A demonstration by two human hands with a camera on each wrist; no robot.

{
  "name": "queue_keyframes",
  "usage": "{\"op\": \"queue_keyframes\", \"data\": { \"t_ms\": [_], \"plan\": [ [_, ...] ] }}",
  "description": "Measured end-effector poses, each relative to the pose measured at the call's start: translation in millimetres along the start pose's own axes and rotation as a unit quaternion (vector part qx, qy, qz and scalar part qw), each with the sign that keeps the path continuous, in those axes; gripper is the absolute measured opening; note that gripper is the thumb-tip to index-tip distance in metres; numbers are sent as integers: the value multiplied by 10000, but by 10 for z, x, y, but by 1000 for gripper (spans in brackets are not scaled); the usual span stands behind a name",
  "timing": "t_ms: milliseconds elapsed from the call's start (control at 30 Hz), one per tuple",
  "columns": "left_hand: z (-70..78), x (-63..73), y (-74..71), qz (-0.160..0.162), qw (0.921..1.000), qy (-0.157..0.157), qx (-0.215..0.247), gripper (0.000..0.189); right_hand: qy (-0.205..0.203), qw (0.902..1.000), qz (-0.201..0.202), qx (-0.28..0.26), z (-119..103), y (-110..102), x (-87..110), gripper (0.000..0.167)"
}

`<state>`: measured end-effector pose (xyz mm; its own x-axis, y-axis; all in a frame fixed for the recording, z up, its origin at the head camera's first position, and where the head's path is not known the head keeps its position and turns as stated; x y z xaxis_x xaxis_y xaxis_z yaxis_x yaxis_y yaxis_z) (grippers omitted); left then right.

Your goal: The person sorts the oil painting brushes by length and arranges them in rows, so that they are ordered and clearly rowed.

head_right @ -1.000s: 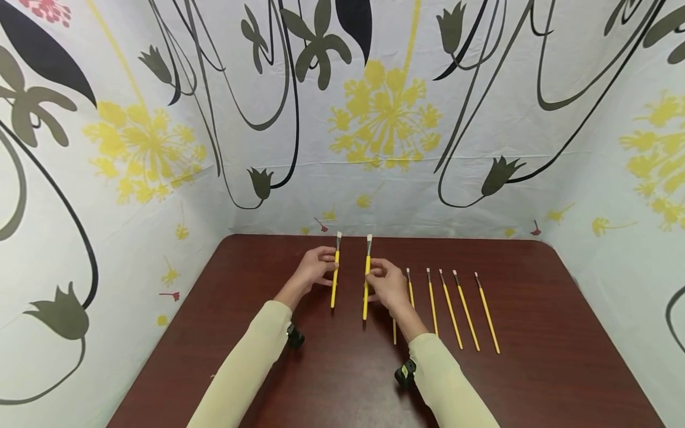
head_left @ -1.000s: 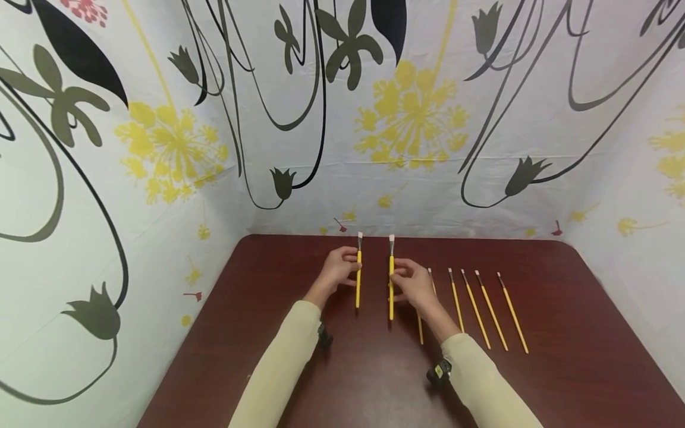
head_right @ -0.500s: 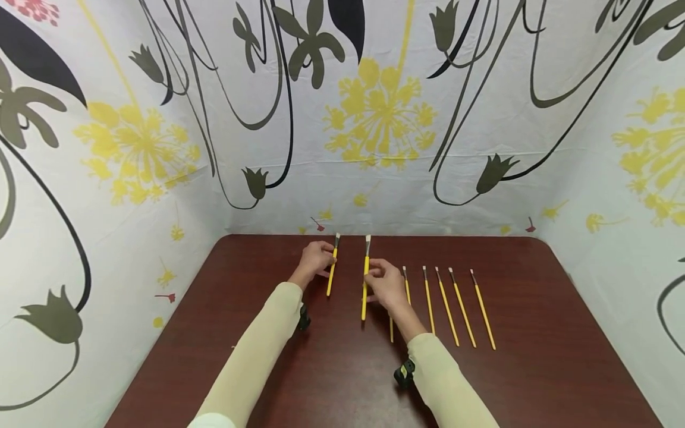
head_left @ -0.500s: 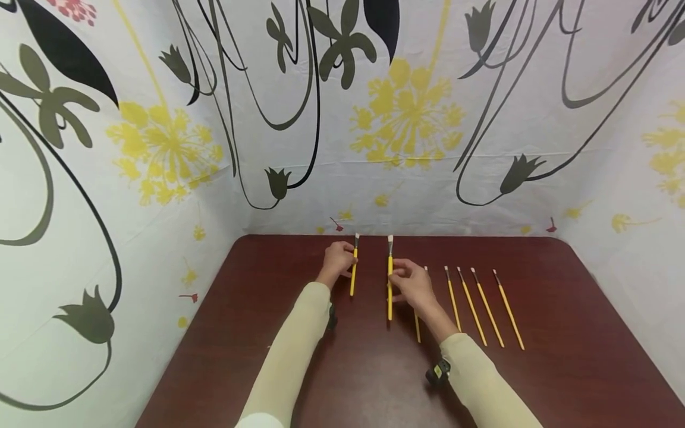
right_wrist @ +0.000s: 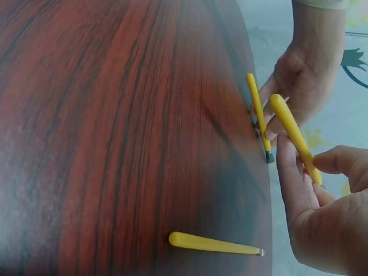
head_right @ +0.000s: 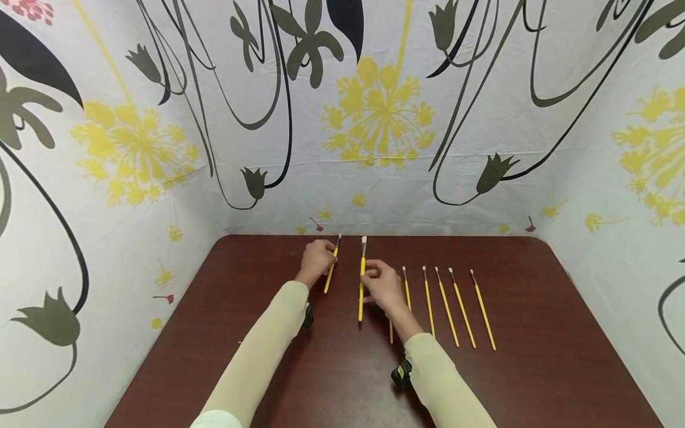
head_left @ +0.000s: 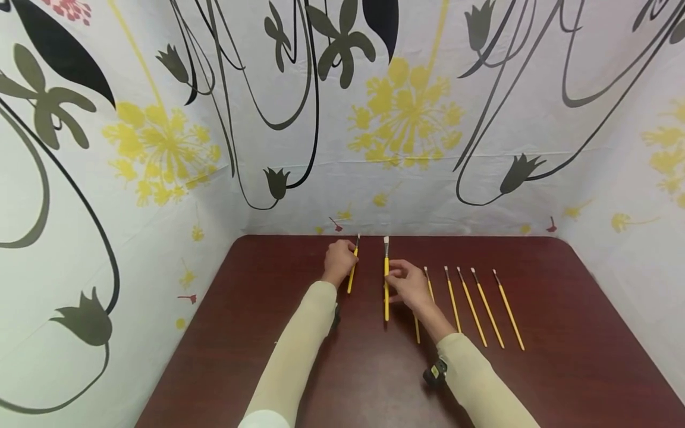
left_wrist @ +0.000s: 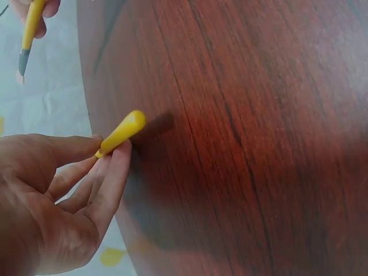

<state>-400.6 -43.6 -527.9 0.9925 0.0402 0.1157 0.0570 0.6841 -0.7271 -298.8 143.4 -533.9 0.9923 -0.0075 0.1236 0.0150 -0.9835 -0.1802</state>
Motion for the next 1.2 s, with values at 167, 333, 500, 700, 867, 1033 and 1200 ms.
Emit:
{"op": "queue_keyframes", "data": {
  "t_ms": [167, 333, 500, 700, 867, 1033, 1200],
  "plan": [
    [30, 25, -4, 149, 9990, 148, -403, 33, 30, 10000, -29, -22, 0, 24, 12, 46],
    [29, 12, 12, 193, 9981, 184, -549, 32, 77, 10000, 5, 30, 8, 28, 15, 45],
    [4, 2, 22, 267, 9977, 110, -620, 30, 41, 10000, -9, 35, 27, 35, 17, 44],
    [2, 19, 7, 317, 9982, 21, -511, 29, 39, 10000, -5, 68, 32, 43, 14, 44],
    [0, 22, 1, 345, 9979, -18, -543, 28, 60, 10000, 4, 78, 24, 47, 16, 44],
    [-8, 48, -19, 442, 9975, 59, -557, 29, 78, 9999, 32, 70, 28, 54, 3, 44],
    [-35, 61, -36, 455, 9979, 147, -440, 29, 101, 9998, 104, 161, 30, 41, -14, 46]
  ]
}}
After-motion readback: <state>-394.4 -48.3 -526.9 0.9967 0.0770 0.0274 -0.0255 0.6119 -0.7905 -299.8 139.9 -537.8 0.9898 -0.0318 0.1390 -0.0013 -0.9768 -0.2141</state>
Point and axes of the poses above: each hand's wrist, its own x-axis away from the middle knuckle, its own y-axis out of the palm, z = x × y, the point moved 4 cm from there along -x, towards the middle knuckle
